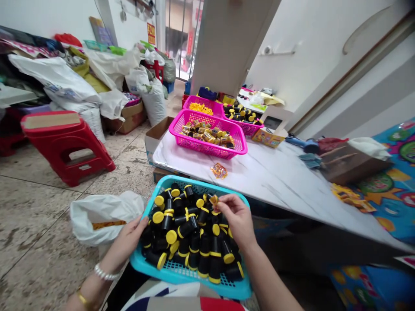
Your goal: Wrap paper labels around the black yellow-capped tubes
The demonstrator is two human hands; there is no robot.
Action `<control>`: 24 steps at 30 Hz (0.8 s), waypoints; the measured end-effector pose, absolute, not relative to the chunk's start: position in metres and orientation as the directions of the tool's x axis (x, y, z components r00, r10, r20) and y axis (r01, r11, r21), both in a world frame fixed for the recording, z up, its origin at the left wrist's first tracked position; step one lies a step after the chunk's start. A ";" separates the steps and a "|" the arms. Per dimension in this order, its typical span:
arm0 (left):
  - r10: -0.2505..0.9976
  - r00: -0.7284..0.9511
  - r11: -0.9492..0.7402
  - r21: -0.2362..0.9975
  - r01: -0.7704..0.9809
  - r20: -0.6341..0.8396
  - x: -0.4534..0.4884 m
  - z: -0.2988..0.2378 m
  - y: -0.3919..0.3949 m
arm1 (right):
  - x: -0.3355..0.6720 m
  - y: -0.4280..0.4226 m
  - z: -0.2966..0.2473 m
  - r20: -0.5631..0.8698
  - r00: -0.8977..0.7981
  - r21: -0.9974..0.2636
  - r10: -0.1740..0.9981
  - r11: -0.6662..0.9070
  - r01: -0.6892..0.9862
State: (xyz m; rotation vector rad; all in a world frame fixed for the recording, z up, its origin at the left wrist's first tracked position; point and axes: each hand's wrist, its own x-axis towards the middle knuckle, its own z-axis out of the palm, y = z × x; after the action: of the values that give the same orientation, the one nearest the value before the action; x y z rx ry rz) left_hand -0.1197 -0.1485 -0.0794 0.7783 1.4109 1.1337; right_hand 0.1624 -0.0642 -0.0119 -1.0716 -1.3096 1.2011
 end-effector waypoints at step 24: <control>0.997 -0.005 0.077 0.996 -0.039 -0.077 -0.042 -0.020 -0.122 | 0.135 -0.105 0.000 0.191 -0.293 -0.940 0.937 0.260 0.219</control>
State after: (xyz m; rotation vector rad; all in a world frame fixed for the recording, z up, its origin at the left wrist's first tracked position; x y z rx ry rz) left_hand -0.0416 -0.1224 -0.0204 1.1213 1.2204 1.1750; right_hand 0.1347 -0.1045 0.0001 -1.0726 -1.7025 1.0893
